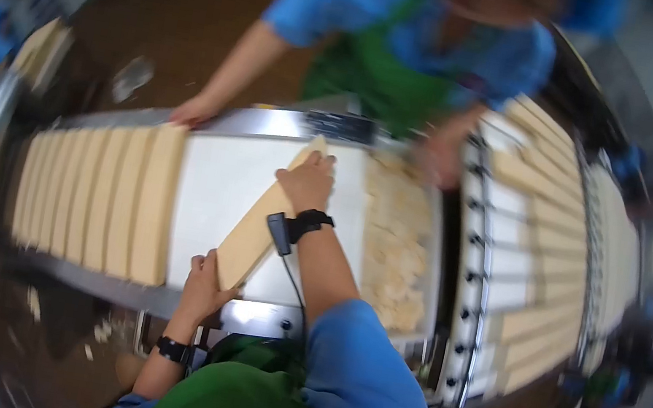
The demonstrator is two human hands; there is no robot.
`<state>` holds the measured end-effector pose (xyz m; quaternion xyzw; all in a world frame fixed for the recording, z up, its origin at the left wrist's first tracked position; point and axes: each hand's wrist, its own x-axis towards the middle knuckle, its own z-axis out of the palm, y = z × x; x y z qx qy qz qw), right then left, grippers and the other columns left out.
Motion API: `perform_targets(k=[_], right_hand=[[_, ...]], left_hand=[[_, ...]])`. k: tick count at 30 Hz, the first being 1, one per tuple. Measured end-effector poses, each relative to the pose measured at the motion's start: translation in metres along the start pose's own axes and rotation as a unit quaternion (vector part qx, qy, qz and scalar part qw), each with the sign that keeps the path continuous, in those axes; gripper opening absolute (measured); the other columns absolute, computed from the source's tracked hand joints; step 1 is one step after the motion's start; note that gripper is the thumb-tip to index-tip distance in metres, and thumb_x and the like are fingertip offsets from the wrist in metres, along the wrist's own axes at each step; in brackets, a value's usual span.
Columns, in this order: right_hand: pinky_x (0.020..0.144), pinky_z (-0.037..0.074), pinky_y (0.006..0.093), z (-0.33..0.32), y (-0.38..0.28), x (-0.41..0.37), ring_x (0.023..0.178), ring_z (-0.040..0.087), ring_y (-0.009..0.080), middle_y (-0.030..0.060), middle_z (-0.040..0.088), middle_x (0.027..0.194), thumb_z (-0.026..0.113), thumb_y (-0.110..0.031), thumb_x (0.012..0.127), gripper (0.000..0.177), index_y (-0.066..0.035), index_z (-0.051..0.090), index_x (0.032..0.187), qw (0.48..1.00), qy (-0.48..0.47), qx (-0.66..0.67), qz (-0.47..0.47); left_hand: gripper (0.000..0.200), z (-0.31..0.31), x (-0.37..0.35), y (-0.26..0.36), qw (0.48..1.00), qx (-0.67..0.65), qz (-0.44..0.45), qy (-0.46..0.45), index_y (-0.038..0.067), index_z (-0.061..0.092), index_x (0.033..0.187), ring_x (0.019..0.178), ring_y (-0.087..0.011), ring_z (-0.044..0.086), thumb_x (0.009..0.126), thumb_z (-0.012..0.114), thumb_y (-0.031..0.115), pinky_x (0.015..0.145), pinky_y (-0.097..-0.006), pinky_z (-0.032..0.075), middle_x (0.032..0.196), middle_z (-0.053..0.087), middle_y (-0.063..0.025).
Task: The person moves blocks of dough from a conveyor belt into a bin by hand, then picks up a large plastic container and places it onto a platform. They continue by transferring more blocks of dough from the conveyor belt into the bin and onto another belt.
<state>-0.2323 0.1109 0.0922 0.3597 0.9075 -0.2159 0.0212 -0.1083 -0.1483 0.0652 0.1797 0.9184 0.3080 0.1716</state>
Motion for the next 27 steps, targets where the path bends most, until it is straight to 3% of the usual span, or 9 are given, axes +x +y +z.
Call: perform_targets(k=[3,5,10,12,16,18,19,22,27], right_hand=[[0.102,0.04,0.0471,-0.03,0.077,-0.005,0.128,0.035,0.0505,0.0336,0.013,0.148,0.071,-0.043,0.07,0.095,0.005,0.028,0.14,0.993,0.102,0.036,0.04],[0.104,0.038,0.0444,-0.043,0.124,-0.005,0.136,0.018,0.0482,0.0356,0.017,0.144,0.072,-0.035,0.069,0.085,0.009,0.031,0.13,0.981,0.136,0.116,0.072],[0.096,0.043,0.0491,-0.116,0.266,-0.052,0.126,0.036,0.0475,0.0338,0.02,0.14,0.073,-0.032,0.069,0.084,0.004,0.027,0.131,0.936,0.241,0.2,0.162],[0.091,0.044,0.0512,-0.155,0.321,-0.078,0.108,0.048,0.0494,0.0324,0.032,0.128,0.072,-0.032,0.073,0.082,0.005,0.027,0.131,0.898,0.363,0.2,0.144],[0.092,0.045,0.0494,-0.241,0.413,-0.107,0.109,0.053,0.0463,0.0239,0.048,0.126,0.063,-0.05,0.076,0.077,0.0,0.04,0.13,0.879,0.33,0.159,0.304],[0.095,0.042,0.0509,-0.268,0.46,-0.105,0.114,0.051,0.0448,0.0223,0.054,0.126,0.054,-0.056,0.079,0.072,0.0,0.05,0.125,0.903,0.232,0.078,0.354],[0.101,0.034,0.0522,-0.278,0.488,-0.099,0.121,0.046,0.0424,0.0222,0.057,0.125,0.043,-0.055,0.084,0.065,-0.002,0.058,0.12,0.919,0.171,0.002,0.356],[0.106,0.025,0.052,-0.284,0.556,-0.078,0.127,0.04,0.0403,0.0219,0.056,0.127,0.034,-0.049,0.089,0.062,-0.002,0.058,0.122,0.937,0.096,-0.031,0.333],[0.107,0.022,0.0508,-0.302,0.593,-0.056,0.127,0.04,0.0396,0.0217,0.056,0.128,0.033,-0.043,0.09,0.061,0.001,0.057,0.123,0.929,0.114,-0.043,0.349]], left_hand=[[0.089,0.025,0.004,0.047,0.99,-0.076,0.047,-0.11,0.0,0.025,0.136,0.093,-0.0469,0.054,0.069,0.078,0.025,0.079,-0.0509,0.049,0.117,0.041,-0.0283],[0.084,0.049,0.009,0.077,0.997,-0.034,0.035,-0.054,0.002,0.025,0.133,0.089,-0.0478,0.055,0.071,0.077,0.024,0.076,-0.0528,0.05,0.117,0.038,-0.0286],[0.066,0.084,0.009,0.167,0.987,-0.071,0.148,-0.002,0.006,0.043,0.126,0.1,-0.0459,0.051,0.069,0.075,0.013,0.086,-0.0476,0.047,0.119,0.035,-0.0263],[0.069,0.099,0.004,0.212,0.976,-0.082,0.2,-0.01,0.007,0.042,0.129,0.102,-0.046,0.051,0.069,0.075,0.013,0.088,-0.0473,0.047,0.122,0.034,-0.0263],[0.071,0.134,-0.002,0.293,0.936,-0.107,0.335,-0.02,0.008,0.044,0.132,0.108,-0.0438,0.05,0.069,0.076,0.013,0.093,-0.0435,0.046,0.131,0.032,-0.0252],[0.066,0.141,-0.004,0.335,0.892,-0.124,0.433,-0.031,0.008,0.047,0.131,0.106,-0.0376,0.053,0.071,0.076,0.011,0.092,-0.0389,0.046,0.133,0.036,-0.0222],[0.066,0.144,0.001,0.354,0.893,-0.122,0.432,-0.033,0.008,0.047,0.131,0.106,-0.0376,0.053,0.071,0.076,0.011,0.092,-0.0389,0.046,0.133,0.036,-0.0222],[0.056,0.152,0.015,0.393,0.883,-0.187,0.365,-0.228,0.008,0.045,0.133,0.116,-0.038,0.048,0.082,0.069,0.013,0.093,-0.0366,0.045,0.136,0.036,-0.0226],[0.053,0.185,0.024,0.41,0.867,-0.172,0.41,-0.225,0.008,0.044,0.132,0.122,-0.037,0.044,0.083,0.063,0.009,0.1,-0.0368,0.039,0.136,0.037,-0.0222]])
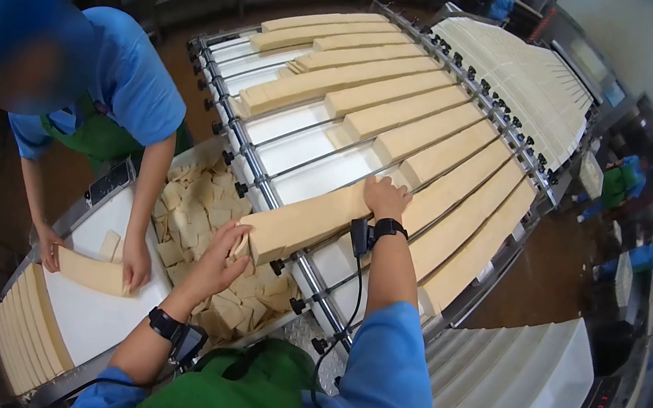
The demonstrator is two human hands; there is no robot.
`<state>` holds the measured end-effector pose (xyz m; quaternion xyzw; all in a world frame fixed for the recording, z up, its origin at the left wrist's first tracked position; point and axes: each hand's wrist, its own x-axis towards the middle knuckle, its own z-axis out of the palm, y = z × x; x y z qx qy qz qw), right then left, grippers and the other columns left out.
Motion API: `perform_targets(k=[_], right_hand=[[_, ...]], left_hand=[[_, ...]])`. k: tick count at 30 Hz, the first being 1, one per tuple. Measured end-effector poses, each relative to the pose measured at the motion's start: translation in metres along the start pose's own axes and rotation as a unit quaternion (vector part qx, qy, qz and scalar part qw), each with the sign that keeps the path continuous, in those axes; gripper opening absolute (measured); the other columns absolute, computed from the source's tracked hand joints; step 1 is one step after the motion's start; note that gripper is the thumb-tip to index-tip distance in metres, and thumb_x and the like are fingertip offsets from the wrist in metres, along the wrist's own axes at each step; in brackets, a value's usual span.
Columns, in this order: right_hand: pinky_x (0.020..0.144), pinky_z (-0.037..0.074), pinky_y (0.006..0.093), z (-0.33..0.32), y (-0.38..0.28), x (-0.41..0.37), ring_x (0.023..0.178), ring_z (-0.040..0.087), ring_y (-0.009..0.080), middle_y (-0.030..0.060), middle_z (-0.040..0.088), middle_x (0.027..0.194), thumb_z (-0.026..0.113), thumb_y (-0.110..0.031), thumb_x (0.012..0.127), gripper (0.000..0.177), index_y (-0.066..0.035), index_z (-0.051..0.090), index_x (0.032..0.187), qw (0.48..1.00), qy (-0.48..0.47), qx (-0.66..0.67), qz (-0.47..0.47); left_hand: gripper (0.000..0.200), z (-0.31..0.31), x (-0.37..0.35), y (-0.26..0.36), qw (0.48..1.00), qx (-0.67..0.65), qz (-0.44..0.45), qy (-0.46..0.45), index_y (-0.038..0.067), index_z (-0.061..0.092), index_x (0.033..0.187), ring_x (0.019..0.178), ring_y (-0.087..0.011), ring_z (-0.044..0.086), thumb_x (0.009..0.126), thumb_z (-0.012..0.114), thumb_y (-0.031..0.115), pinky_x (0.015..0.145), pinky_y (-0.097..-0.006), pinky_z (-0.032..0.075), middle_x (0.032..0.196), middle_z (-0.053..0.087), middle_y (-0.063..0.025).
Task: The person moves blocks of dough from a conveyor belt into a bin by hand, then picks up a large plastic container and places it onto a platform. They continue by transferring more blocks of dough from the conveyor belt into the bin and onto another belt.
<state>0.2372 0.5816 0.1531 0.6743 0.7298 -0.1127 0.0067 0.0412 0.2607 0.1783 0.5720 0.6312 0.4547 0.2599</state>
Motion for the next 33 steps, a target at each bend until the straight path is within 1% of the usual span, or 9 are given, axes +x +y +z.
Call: perform_targets(k=[4,10,14,18,20,22,23,26,33], right_hand=[[0.107,0.022,0.0503,0.001,0.011,0.015,0.127,0.041,0.0387,0.021,0.054,0.131,0.034,-0.041,0.089,0.059,0.002,0.056,0.123,0.999,-0.032,0.043,-0.001],[0.106,0.023,0.0564,0.015,0.012,0.018,0.134,0.031,0.0402,0.0197,0.033,0.147,0.044,-0.034,0.089,0.06,0.003,0.041,0.136,0.992,0.118,0.025,0.018],[0.105,0.021,0.0625,0.022,-0.013,-0.026,0.136,0.026,0.0406,0.0186,0.03,0.149,0.053,-0.032,0.089,0.06,-0.004,0.039,0.139,0.984,0.119,0.092,-0.09],[0.104,0.022,0.0629,0.033,-0.034,-0.106,0.136,0.027,0.0387,0.0144,0.031,0.15,0.056,-0.033,0.088,0.051,-0.015,0.047,0.135,0.907,0.071,0.192,-0.368],[0.104,0.024,0.062,0.024,-0.045,-0.136,0.136,0.028,0.0378,0.0134,0.031,0.15,0.056,-0.031,0.088,0.044,-0.018,0.053,0.13,0.866,0.027,0.17,-0.47],[0.104,0.025,0.0599,0.027,-0.051,-0.149,0.135,0.03,0.0364,0.0112,0.031,0.151,0.057,-0.027,0.088,0.026,-0.02,0.066,0.112,0.872,0.136,-0.097,-0.46],[0.104,0.026,0.0592,0.029,-0.048,-0.148,0.136,0.03,0.0356,0.0096,0.031,0.151,0.059,-0.024,0.087,0.017,-0.018,0.072,0.097,0.875,0.17,-0.021,-0.452],[0.103,0.026,0.0597,0.034,-0.053,-0.148,0.134,0.031,0.0367,0.0094,0.034,0.149,0.061,-0.021,0.084,0.018,-0.019,0.071,0.099,0.914,0.164,-0.009,-0.371],[0.103,0.026,0.0586,0.041,-0.096,-0.179,0.131,0.035,0.0393,0.0152,0.043,0.142,0.063,-0.021,0.08,0.025,-0.018,0.068,0.104,0.903,0.152,-0.042,-0.4]], left_hand=[[0.05,0.015,0.008,-0.003,0.999,0.034,-0.014,0.029,0.007,0.042,0.132,0.127,-0.0394,0.04,0.085,0.057,0.006,0.105,-0.0374,0.034,0.136,0.036,-0.0234],[0.049,0.056,0.052,-0.025,0.999,-0.014,0.046,-0.013,0.006,0.042,0.133,0.13,-0.0398,0.036,0.086,0.052,0.003,0.109,-0.0367,0.029,0.136,0.036,-0.0243],[0.049,0.077,0.064,-0.034,0.995,-0.092,0.027,0.02,0.004,0.042,0.133,0.133,-0.036,0.034,0.085,0.049,-0.001,0.111,-0.0369,0.026,0.138,0.038,-0.0224],[0.05,0.065,0.046,-0.04,0.989,-0.133,0.013,0.056,0.003,0.043,0.132,0.132,-0.0345,0.036,0.083,0.048,-0.003,0.111,-0.0359,0.026,0.137,0.04,-0.0204],[0.05,0.054,0.03,-0.049,0.986,-0.141,-0.012,0.085,0.003,0.043,0.132,0.132,-0.0334,0.036,0.082,0.047,-0.004,0.111,-0.0353,0.026,0.136,0.041,-0.0195],[0.051,0.034,0.008,-0.055,0.983,-0.147,-0.039,0.106,0.003,0.041,0.134,0.134,-0.0257,0.034,0.084,0.048,-0.007,0.111,-0.0314,0.024,0.139,0.039,-0.0148],[0.053,0.018,-0.004,-0.046,0.985,-0.117,-0.061,0.114,0.006,0.041,0.134,0.133,-0.0272,0.036,0.083,0.05,-0.006,0.109,-0.034,0.029,0.14,0.038,-0.014],[0.054,-0.013,-0.053,-0.056,0.98,0.012,-0.084,0.177,0.008,0.043,0.132,0.127,-0.0328,0.04,0.08,0.05,-0.005,0.099,-0.0356,0.039,0.139,0.037,-0.0169],[0.047,-0.097,-0.243,-0.123,0.876,-0.142,-0.235,0.396,0.005,0.046,0.129,0.113,-0.0302,0.051,0.083,0.055,0.001,0.096,-0.0368,0.041,0.127,0.048,-0.015]])
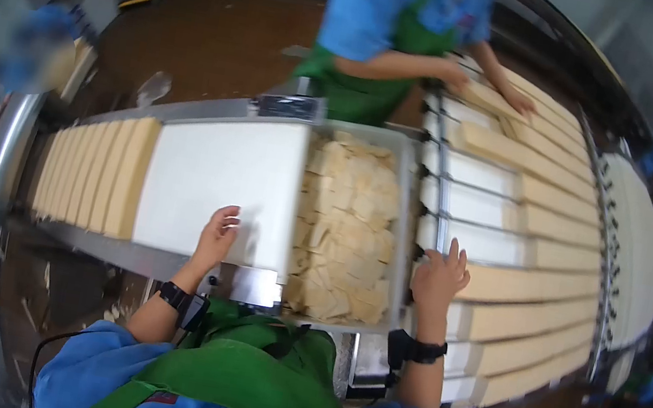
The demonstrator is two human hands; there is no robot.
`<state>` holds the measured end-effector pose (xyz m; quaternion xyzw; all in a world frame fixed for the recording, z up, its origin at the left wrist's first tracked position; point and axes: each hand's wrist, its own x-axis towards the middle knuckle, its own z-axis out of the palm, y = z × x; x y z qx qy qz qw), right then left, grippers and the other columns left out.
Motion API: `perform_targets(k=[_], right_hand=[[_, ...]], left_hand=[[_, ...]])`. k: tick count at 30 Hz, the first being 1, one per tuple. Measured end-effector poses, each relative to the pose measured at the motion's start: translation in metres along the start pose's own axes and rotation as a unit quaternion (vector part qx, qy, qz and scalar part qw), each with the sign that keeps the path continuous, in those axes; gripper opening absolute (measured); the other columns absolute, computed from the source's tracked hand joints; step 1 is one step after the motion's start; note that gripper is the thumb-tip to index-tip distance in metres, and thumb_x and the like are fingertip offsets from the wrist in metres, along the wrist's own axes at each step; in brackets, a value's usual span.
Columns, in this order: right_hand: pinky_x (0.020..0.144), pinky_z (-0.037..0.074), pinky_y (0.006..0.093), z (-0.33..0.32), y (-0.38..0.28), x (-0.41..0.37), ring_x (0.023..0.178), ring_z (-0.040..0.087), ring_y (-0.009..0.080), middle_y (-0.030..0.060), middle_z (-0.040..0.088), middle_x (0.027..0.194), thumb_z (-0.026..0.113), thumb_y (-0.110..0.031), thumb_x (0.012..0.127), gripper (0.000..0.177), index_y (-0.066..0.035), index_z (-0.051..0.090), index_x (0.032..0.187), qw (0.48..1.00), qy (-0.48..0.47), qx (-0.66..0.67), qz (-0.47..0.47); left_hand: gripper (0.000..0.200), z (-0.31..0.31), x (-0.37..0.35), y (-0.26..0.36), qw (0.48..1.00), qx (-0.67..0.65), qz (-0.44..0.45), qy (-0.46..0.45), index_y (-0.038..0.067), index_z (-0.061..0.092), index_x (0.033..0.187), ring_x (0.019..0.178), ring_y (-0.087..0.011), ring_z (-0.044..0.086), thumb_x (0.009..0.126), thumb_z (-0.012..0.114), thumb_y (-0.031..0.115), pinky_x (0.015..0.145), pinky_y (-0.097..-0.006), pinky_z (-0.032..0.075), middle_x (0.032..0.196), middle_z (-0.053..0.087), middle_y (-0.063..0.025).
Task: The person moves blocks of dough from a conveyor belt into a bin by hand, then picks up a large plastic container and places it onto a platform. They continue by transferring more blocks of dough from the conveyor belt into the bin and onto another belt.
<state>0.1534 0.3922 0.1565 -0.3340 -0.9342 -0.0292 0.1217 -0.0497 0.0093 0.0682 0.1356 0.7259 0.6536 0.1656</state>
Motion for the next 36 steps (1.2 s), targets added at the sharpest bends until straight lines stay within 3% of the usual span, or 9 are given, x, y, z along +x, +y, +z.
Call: perform_targets(k=[2,5,7,9,12,18,24,30,36], right_hand=[[0.103,0.026,0.0568,0.006,-0.037,0.008,0.132,0.034,0.0389,0.0168,0.045,0.139,0.065,-0.022,0.077,0.031,-0.016,0.066,0.107,0.99,-0.063,0.116,-0.042],[0.102,0.031,0.0526,0.03,-0.113,0.021,0.128,0.041,0.0379,0.0168,0.05,0.134,0.067,-0.022,0.078,0.031,-0.014,0.064,0.108,0.972,-0.095,0.184,-0.108],[0.1,0.036,0.0496,0.049,-0.175,0.033,0.122,0.047,0.0359,0.0171,0.056,0.126,0.068,-0.022,0.078,0.031,-0.011,0.064,0.107,0.955,-0.112,0.207,-0.179],[0.1,0.035,0.0494,0.098,-0.235,0.038,0.121,0.047,0.0346,0.0165,0.057,0.125,0.069,-0.023,0.076,0.033,-0.014,0.065,0.108,0.925,-0.144,0.274,-0.22],[0.101,0.035,0.0504,0.145,-0.345,0.034,0.12,0.046,0.0388,0.0193,0.056,0.124,0.069,-0.024,0.075,0.037,-0.012,0.064,0.109,0.907,-0.098,0.277,-0.3],[0.107,0.027,0.0513,0.141,-0.563,0.019,0.133,0.029,0.0389,0.0217,0.032,0.146,0.065,-0.038,0.081,0.075,0.0,0.038,0.139,0.917,-0.21,0.186,-0.283],[0.107,0.028,0.0501,0.122,-0.707,0.027,0.134,0.028,0.0381,0.0207,0.016,0.153,0.054,-0.053,0.087,0.074,-0.013,0.033,0.145,0.913,-0.233,0.191,-0.275],[0.102,0.038,0.0466,0.116,-0.753,0.033,0.128,0.038,0.0423,0.0219,0.013,0.153,0.053,-0.057,0.084,0.077,-0.016,0.031,0.145,0.919,-0.281,0.119,-0.25],[0.1,0.042,0.0468,0.092,-0.677,0.054,0.123,0.04,0.0466,0.0208,0.019,0.149,0.069,-0.041,0.069,0.087,-0.013,0.031,0.143,0.933,-0.292,0.196,-0.07]], left_hand=[[0.047,-0.068,-0.014,-0.015,0.985,0.122,0.019,0.123,0.004,0.046,0.129,0.114,-0.0304,0.051,0.083,0.056,0.001,0.096,-0.0385,0.041,0.125,0.049,-0.0162],[0.056,-0.166,-0.046,-0.044,0.881,0.366,0.047,0.295,0.002,0.042,0.132,0.12,-0.0358,0.045,0.081,0.065,0.011,0.102,-0.044,0.036,0.128,0.047,-0.0219],[0.07,-0.204,-0.058,-0.038,0.756,0.481,-0.195,0.398,0.001,0.037,0.134,0.124,-0.0424,0.038,0.077,0.071,0.022,0.106,-0.0457,0.032,0.134,0.039,-0.0257],[0.083,-0.243,-0.065,-0.038,0.74,0.465,-0.275,0.4,0.0,0.032,0.137,0.125,-0.0456,0.035,0.074,0.075,0.031,0.106,-0.0459,0.032,0.139,0.031,-0.0274],[0.093,-0.277,-0.063,-0.052,0.802,0.423,-0.276,0.318,-0.001,0.03,0.14,0.123,-0.0442,0.038,0.071,0.075,0.041,0.104,-0.0439,0.035,0.136,0.034,-0.0295],[0.095,-0.274,-0.051,-0.065,0.783,0.522,-0.198,0.275,-0.011,0.028,0.136,0.108,-0.0419,0.047,0.074,0.072,0.046,0.093,-0.0413,0.042,0.125,0.041,-0.0268],[0.098,-0.284,-0.052,-0.056,0.804,0.502,-0.219,0.23,-0.008,0.028,0.137,0.102,-0.0346,0.051,0.07,0.073,0.047,0.085,-0.0405,0.047,0.121,0.045,-0.0212],[0.098,-0.287,-0.047,-0.051,0.79,0.533,-0.239,0.184,-0.006,0.03,0.136,0.101,-0.03,0.052,0.069,0.073,0.052,0.081,-0.037,0.047,0.118,0.047,-0.0178],[0.093,-0.286,-0.045,-0.042,0.852,0.482,-0.161,0.125,-0.007,0.032,0.132,0.101,-0.0367,0.052,0.066,0.08,0.037,0.084,-0.0424,0.048,0.116,0.046,-0.0238]])
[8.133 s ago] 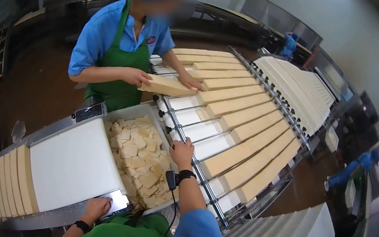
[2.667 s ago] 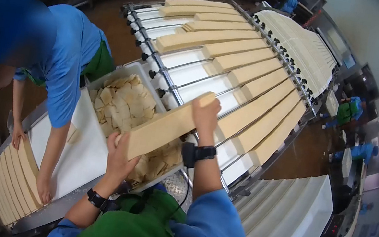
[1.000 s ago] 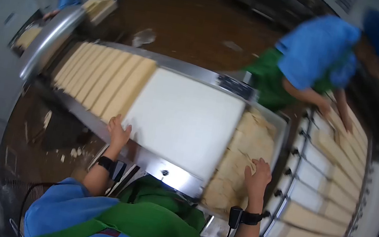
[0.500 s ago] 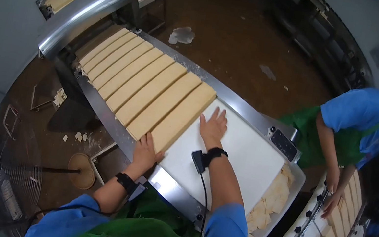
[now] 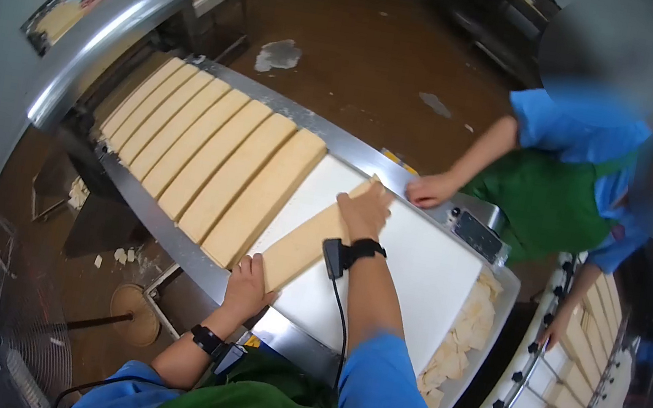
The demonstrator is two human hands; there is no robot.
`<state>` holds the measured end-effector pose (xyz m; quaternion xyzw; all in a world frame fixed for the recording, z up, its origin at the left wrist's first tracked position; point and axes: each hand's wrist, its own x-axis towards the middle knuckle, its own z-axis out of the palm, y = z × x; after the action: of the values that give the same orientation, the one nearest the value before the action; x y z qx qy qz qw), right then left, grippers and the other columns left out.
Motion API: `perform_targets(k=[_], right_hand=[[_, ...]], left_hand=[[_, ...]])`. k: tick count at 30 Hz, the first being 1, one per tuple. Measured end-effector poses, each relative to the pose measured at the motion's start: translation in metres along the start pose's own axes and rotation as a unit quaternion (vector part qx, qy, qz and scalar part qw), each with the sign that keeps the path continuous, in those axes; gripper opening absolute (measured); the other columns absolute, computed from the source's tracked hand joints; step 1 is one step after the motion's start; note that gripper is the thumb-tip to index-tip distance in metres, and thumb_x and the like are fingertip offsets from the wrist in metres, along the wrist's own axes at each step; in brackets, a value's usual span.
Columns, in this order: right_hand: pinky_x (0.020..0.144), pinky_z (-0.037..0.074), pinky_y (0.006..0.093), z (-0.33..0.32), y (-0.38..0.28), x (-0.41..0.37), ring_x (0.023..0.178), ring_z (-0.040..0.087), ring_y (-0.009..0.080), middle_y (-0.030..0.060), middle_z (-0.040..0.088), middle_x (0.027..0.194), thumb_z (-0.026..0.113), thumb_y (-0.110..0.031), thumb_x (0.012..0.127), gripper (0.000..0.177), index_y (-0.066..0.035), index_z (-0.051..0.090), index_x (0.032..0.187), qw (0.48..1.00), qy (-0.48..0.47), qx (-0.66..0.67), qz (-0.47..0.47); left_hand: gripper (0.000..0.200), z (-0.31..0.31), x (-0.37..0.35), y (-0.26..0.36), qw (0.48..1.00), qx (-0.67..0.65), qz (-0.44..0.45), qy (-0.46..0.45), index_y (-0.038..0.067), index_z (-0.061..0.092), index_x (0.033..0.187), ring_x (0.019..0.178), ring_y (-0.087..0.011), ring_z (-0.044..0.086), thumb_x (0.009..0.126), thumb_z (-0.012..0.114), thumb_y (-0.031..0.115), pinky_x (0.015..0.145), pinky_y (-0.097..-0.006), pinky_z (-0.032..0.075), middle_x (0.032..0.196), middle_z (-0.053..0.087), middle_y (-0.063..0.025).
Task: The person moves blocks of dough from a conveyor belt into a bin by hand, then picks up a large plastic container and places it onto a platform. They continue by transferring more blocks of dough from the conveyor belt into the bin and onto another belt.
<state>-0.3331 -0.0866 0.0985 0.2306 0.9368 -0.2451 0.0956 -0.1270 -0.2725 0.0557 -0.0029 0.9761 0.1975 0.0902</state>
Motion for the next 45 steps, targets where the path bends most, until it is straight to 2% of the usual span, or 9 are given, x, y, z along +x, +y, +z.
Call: perform_targets(k=[7,19,24,29,37,39,40,42,45], right_hand=[[0.1,0.042,0.0487,-0.093,0.195,-0.027,0.123,0.042,0.0498,0.0276,0.007,0.151,0.072,-0.041,0.069,0.093,0.001,0.027,0.14,0.968,0.118,-0.013,0.22],[0.096,0.041,0.0505,-0.245,0.472,-0.185,0.111,0.046,0.0497,0.0313,0.033,0.127,0.066,-0.038,0.075,0.08,0.004,0.027,0.13,0.831,0.449,0.197,0.263],[0.096,0.041,0.0503,-0.323,0.584,-0.208,0.112,0.048,0.0478,0.0298,0.048,0.122,0.058,-0.045,0.081,0.069,0.004,0.039,0.127,0.797,0.474,0.184,0.326],[0.097,0.039,0.049,-0.36,0.701,-0.21,0.114,0.049,0.0439,0.0231,0.061,0.117,0.04,-0.046,0.087,0.052,-0.01,0.057,0.121,0.883,0.231,-0.037,0.407],[0.098,0.033,0.0535,-0.351,0.726,-0.194,0.121,0.042,0.0384,0.0176,0.045,0.137,0.053,-0.032,0.086,0.047,-0.01,0.054,0.127,0.831,0.401,-0.054,0.381],[0.098,0.032,0.0559,-0.343,0.709,-0.193,0.119,0.045,0.0378,0.0165,0.045,0.137,0.054,-0.03,0.086,0.046,-0.01,0.054,0.127,0.899,0.377,0.034,0.223],[0.098,0.032,0.0569,-0.332,0.7,-0.193,0.117,0.046,0.0375,0.0161,0.045,0.136,0.054,-0.03,0.086,0.046,-0.01,0.055,0.127,0.914,0.381,0.086,0.112],[0.101,0.029,0.0591,-0.32,0.663,-0.198,0.123,0.044,0.0387,0.0166,0.042,0.14,0.053,-0.03,0.087,0.051,-0.008,0.048,0.132,0.942,0.326,0.055,-0.056],[0.106,0.025,0.0597,-0.294,0.625,-0.206,0.134,0.033,0.0402,0.0174,0.033,0.148,0.052,-0.032,0.089,0.06,-0.005,0.037,0.14,0.964,0.248,-0.095,0.026]], left_hand=[[0.094,-0.018,-0.018,0.109,0.942,-0.15,0.126,-0.271,-0.006,0.026,0.133,0.088,-0.0471,0.056,0.066,0.08,0.033,0.082,-0.0494,0.05,0.117,0.041,-0.0312],[0.071,0.06,-0.085,0.343,0.9,-0.249,0.352,-0.068,0.004,0.039,0.132,0.12,-0.0521,0.036,0.068,0.071,-0.001,0.097,-0.0466,0.042,0.13,0.026,-0.0331],[0.074,0.068,-0.113,0.455,0.824,-0.298,0.473,-0.089,0.004,0.035,0.138,0.129,-0.0463,0.033,0.074,0.072,0.004,0.105,-0.0426,0.034,0.143,0.021,-0.0294],[0.066,0.094,-0.114,0.538,0.737,-0.352,0.538,-0.208,0.002,0.037,0.137,0.127,-0.0401,0.04,0.079,0.069,0.006,0.105,-0.0395,0.035,0.139,0.037,-0.0235],[0.053,0.184,-0.138,0.615,0.707,-0.38,0.471,-0.366,0.006,0.036,0.138,0.119,-0.0362,0.05,0.087,0.05,0.0,0.099,-0.0355,0.04,0.131,0.046,-0.0214],[0.054,0.19,-0.144,0.618,0.758,-0.364,0.441,-0.314,0.009,0.035,0.139,0.105,-0.0348,0.059,0.088,0.05,0.001,0.09,-0.0354,0.045,0.12,0.056,-0.0218],[0.052,0.188,-0.145,0.616,0.778,-0.359,0.402,-0.321,0.01,0.04,0.138,0.075,-0.0135,0.056,0.087,0.048,-0.001,0.069,-0.0264,0.046,0.104,0.062,-0.009],[0.051,0.178,-0.144,0.609,0.803,-0.362,0.379,-0.284,0.009,0.043,0.134,0.075,-0.0141,0.056,0.085,0.047,-0.003,0.07,-0.0264,0.046,0.101,0.062,-0.0089],[0.049,0.167,-0.135,0.576,0.812,-0.421,0.309,-0.26,0.006,0.053,0.124,0.083,-0.0169,0.058,0.078,0.046,-0.007,0.073,-0.0263,0.047,0.107,0.06,-0.0113]])
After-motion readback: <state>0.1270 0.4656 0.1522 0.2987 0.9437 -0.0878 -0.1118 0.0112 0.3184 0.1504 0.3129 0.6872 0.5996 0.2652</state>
